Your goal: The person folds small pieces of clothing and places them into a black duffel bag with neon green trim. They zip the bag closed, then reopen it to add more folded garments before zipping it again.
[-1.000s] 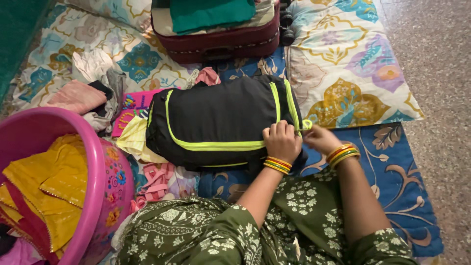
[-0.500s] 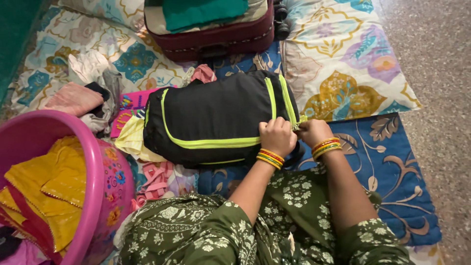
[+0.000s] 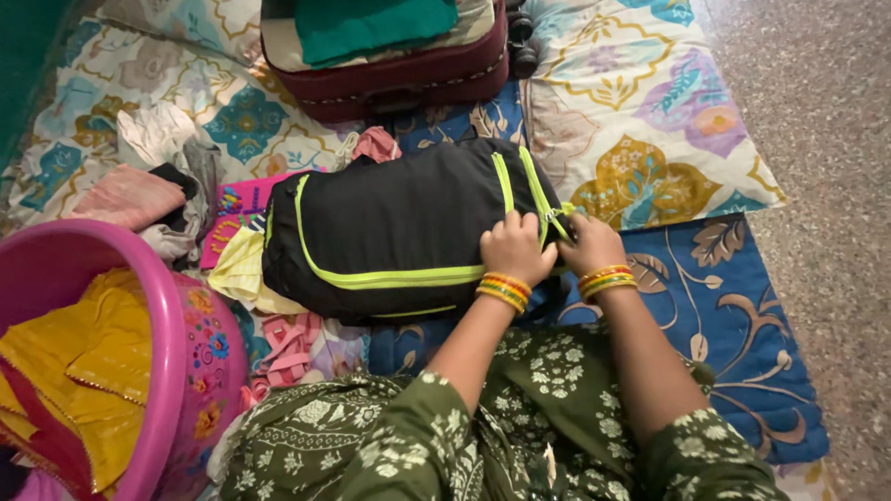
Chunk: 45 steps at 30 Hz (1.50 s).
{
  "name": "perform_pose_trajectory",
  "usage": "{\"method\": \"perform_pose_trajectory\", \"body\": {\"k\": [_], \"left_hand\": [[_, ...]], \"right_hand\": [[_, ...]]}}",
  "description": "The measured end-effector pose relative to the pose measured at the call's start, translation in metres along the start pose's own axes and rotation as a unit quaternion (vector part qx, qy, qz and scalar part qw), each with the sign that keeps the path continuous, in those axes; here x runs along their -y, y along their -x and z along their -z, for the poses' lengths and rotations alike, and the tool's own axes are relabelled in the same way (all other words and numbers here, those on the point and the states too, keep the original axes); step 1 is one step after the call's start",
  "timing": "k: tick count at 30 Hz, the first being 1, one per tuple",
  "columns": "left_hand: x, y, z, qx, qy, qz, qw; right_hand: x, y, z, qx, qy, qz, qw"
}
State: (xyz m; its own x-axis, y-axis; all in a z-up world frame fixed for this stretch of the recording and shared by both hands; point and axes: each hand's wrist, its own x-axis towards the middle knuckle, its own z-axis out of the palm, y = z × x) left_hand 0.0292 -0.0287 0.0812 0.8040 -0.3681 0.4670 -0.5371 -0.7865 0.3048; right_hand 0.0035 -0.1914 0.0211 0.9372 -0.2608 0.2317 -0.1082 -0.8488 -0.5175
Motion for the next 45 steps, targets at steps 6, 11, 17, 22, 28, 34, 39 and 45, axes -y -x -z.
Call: {"method": "perform_pose_trajectory", "body": {"k": [6, 11, 17, 22, 28, 34, 39, 45], "left_hand": [[0.013, -0.03, -0.02, 0.059, -0.004, 0.043, 0.997], [0.05, -0.021, 0.008, -0.02, 0.039, 0.059, 0.997], [0.046, -0.015, 0.026, -0.023, 0.051, 0.063, 0.996], [0.032, -0.017, 0.018, -0.02, 0.046, 0.062, 0.997], [0.013, -0.024, -0.006, -0.035, 0.02, 0.04, 0.998], [0.04, -0.018, 0.0, 0.015, 0.077, 0.1, 0.992], [0.049, -0.006, 0.036, 0.034, 0.159, 0.064, 0.985], [0.149, 0.014, 0.107, -0.123, 0.223, 0.08, 0.964]], "right_hand": [[0.007, -0.018, -0.013, -0.116, -0.021, 0.031, 0.992], [-0.044, -0.032, -0.019, -0.152, -0.082, -0.103, 0.98], [-0.046, -0.035, -0.022, -0.167, -0.118, -0.131, 0.97], [-0.005, -0.022, -0.01, -0.193, 0.021, 0.044, 0.98], [0.02, -0.033, -0.029, -0.195, 0.077, 0.077, 0.975], [-0.02, -0.047, -0.031, -0.262, -0.095, 0.029, 0.96], [-0.041, -0.053, -0.039, -0.224, -0.172, -0.063, 0.957], [-0.065, -0.049, -0.033, -0.226, -0.019, 0.052, 0.972]]}}
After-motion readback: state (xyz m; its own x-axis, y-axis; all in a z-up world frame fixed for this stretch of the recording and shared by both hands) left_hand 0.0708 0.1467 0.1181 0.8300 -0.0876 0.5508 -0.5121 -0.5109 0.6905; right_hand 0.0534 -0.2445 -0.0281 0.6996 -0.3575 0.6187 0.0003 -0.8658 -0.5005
